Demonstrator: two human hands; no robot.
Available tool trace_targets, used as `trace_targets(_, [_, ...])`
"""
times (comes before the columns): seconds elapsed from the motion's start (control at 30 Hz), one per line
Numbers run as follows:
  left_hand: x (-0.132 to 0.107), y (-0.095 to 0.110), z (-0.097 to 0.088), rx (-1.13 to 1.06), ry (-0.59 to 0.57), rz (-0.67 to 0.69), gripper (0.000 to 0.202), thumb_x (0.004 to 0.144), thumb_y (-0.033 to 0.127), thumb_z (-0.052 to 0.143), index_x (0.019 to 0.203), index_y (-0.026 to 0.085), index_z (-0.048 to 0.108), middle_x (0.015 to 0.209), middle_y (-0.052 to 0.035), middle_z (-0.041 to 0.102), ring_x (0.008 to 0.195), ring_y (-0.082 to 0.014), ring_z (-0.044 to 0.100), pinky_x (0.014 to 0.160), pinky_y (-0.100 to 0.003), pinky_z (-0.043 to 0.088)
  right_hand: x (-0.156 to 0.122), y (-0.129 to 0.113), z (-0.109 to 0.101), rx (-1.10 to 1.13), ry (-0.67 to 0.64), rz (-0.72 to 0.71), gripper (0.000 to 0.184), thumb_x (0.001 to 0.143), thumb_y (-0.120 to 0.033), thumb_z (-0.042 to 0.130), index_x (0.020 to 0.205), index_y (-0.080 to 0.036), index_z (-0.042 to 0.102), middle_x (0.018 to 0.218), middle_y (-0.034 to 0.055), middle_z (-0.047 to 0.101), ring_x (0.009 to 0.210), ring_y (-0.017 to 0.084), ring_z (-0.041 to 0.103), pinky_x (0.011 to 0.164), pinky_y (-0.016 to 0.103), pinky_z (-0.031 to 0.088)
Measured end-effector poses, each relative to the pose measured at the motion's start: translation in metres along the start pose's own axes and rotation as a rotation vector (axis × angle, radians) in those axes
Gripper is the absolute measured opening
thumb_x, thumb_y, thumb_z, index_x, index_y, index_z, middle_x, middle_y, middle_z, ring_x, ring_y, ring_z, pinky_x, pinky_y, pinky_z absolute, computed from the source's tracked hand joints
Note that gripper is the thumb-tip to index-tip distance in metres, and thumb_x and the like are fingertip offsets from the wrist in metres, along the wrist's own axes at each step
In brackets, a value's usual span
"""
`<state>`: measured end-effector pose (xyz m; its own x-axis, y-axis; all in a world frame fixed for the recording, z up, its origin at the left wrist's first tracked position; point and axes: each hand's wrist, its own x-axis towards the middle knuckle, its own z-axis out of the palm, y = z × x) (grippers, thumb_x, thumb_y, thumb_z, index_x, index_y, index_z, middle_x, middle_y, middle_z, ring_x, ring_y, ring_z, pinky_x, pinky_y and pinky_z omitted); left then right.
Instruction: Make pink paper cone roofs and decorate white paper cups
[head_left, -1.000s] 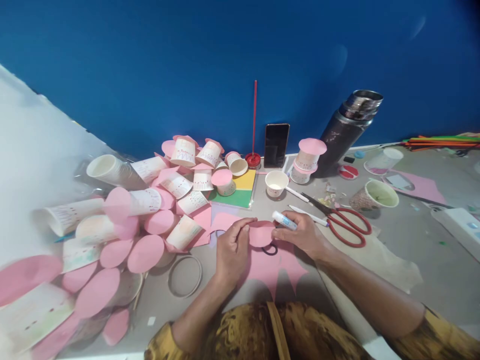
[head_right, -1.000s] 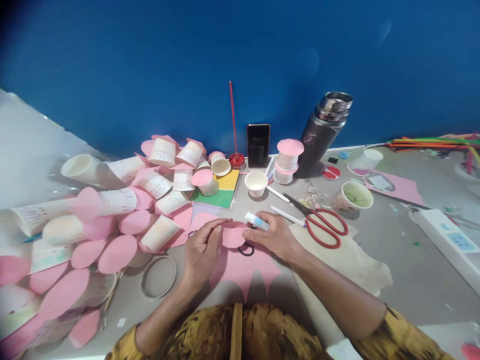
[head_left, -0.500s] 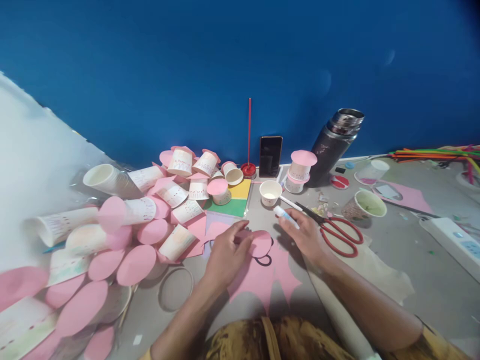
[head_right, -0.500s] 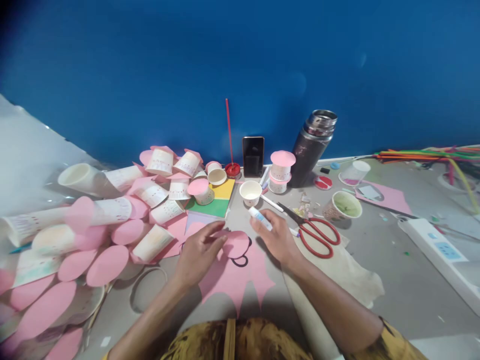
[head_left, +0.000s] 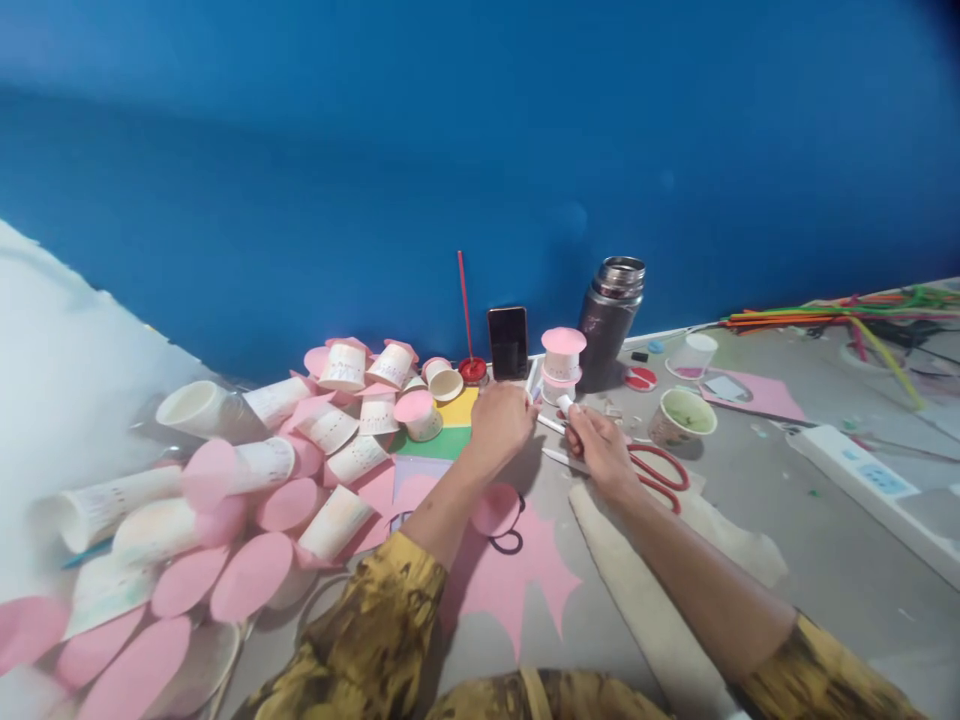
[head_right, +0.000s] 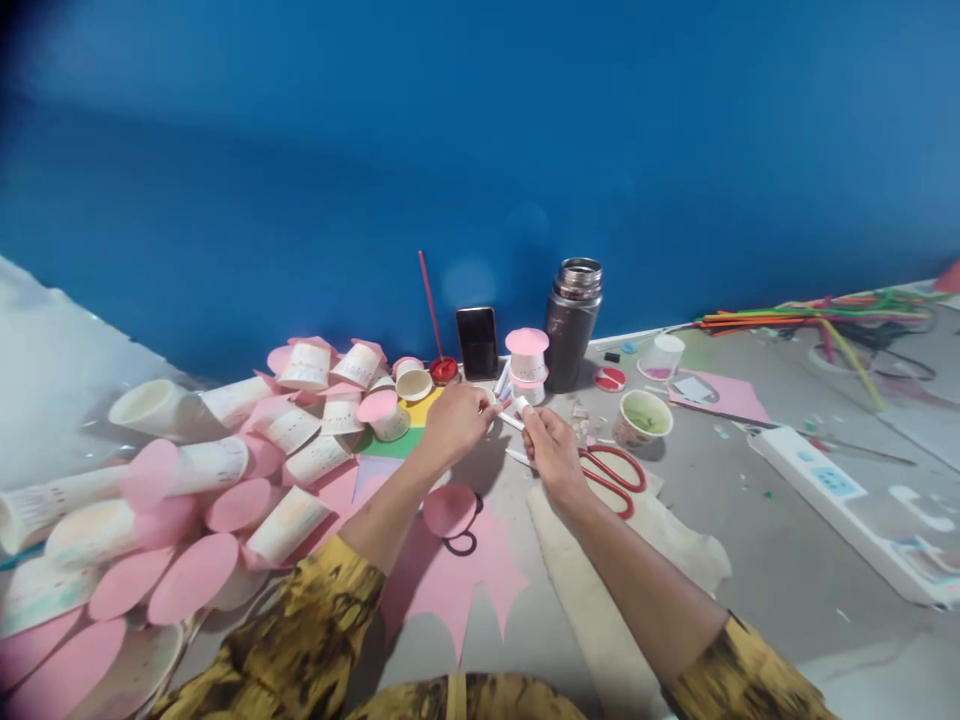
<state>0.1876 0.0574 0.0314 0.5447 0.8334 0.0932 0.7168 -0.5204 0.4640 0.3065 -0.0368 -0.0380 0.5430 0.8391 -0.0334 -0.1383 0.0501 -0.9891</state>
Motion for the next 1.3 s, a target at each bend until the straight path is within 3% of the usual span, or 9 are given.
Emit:
trace_targets(0.13, [0.003,-0.006,0.004,-0.092,0.009,-0.055,0.03,0.084,0.027,0.065,0.055,0.02,0.063,0.064,-0.0087,0.065,0.074,-0.0255,0.063,0.07,-0.034,0.041,0.004,0.005,-0.002,0.014,-0.009,0.008,0.057,0.08,-0.074,0.065,0.082,-0.018,0.065,0.056,-0.0068,0.045,0.046,0.008,0.037,0.041,0.02,0.026])
trace_targets(0.27, [-0.002,-0.032,-0.011,-0.268,0.127,-0.131,0.024,0.077,0.02,0.063,0.054,0.02,0.058,0.061,-0.004,0.06,0.064,-0.0188,0.054,0.062,-0.03,0.037,0.005,0.006,-0.003,0.02,-0.026,0.008,0.055,0.085,-0.073,0.061,0.073,-0.019,0.059,0.057,-0.0056,0.046,0.046,0.007,0.037,0.041,0.02,0.026])
trace_targets(0.4, [-0.032,-0.057,-0.025,-0.547,0.232,-0.247,0.023,0.082,0.035,0.057,0.065,0.019,0.061,0.061,-0.0026,0.058,0.058,-0.0152,0.05,0.056,-0.027,0.038,-0.002,0.001,-0.002,0.024,-0.083,0.001,0.05,0.085,-0.068,0.065,0.078,-0.019,0.062,0.057,-0.0057,0.046,0.05,0.009,0.039,0.045,0.021,0.032])
trace_targets(0.53, [-0.075,-0.06,-0.016,-0.832,0.227,-0.329,0.034,0.083,0.049,0.056,0.076,0.016,0.063,0.066,-0.0032,0.061,0.059,-0.0141,0.054,0.056,-0.026,0.045,-0.013,-0.002,0.001,-0.032,-0.204,-0.034,0.046,0.077,-0.058,0.079,0.1,-0.018,0.07,0.063,-0.0042,0.053,0.057,0.012,0.045,0.05,0.023,0.035])
trace_targets(0.67, [-0.1,-0.055,0.0,-1.402,0.187,-0.456,0.032,0.071,0.042,0.08,0.071,0.015,0.064,0.063,0.0016,0.058,0.057,-0.0086,0.051,0.056,-0.02,0.044,-0.02,0.0,0.002,-0.139,-0.247,-0.1,0.045,0.072,-0.051,0.083,0.101,-0.018,0.072,0.077,-0.0006,0.062,0.07,0.015,0.052,0.061,0.026,0.041])
trace_targets(0.73, [-0.103,-0.054,0.004,-1.56,0.167,-0.498,0.031,0.067,0.036,0.086,0.07,0.013,0.066,0.06,0.0024,0.059,0.055,-0.0077,0.051,0.056,-0.018,0.044,-0.021,0.0,0.001,-0.19,-0.233,-0.104,0.043,0.073,-0.05,0.083,0.099,-0.017,0.073,0.076,-0.0006,0.061,0.069,0.016,0.051,0.061,0.027,0.04])
trace_targets(1.07, [-0.101,-0.052,-0.001,-1.797,0.093,-0.469,0.03,0.072,0.035,0.087,0.088,0.011,0.079,0.09,-0.0098,0.079,0.082,-0.0218,0.073,0.072,-0.028,0.06,-0.032,-0.011,0.005,-0.306,-0.286,-0.146,0.035,0.078,-0.048,0.077,0.097,-0.019,0.073,0.075,0.0013,0.064,0.068,0.018,0.054,0.06,0.029,0.042])
trace_targets(1.17, [-0.101,-0.053,-0.002,-1.788,0.06,-0.469,0.032,0.071,0.036,0.088,0.087,0.01,0.078,0.09,-0.0113,0.08,0.081,-0.0227,0.073,0.07,-0.028,0.06,-0.036,-0.015,0.003,-0.362,-0.332,-0.263,0.035,0.091,-0.05,0.063,0.108,-0.02,0.07,0.083,0.0028,0.067,0.074,0.02,0.06,0.067,0.03,0.047])
trace_targets(1.3, [-0.103,-0.058,-0.005,-1.698,0.137,-0.451,0.029,0.071,0.034,0.088,0.086,0.012,0.077,0.081,-0.0071,0.078,0.072,-0.02,0.071,0.066,-0.028,0.057,-0.041,-0.023,-0.002,-0.507,-0.197,-0.455,0.025,0.103,-0.038,0.047,0.114,-0.022,0.063,0.083,0.0019,0.067,0.072,0.018,0.062,0.068,0.029,0.048])
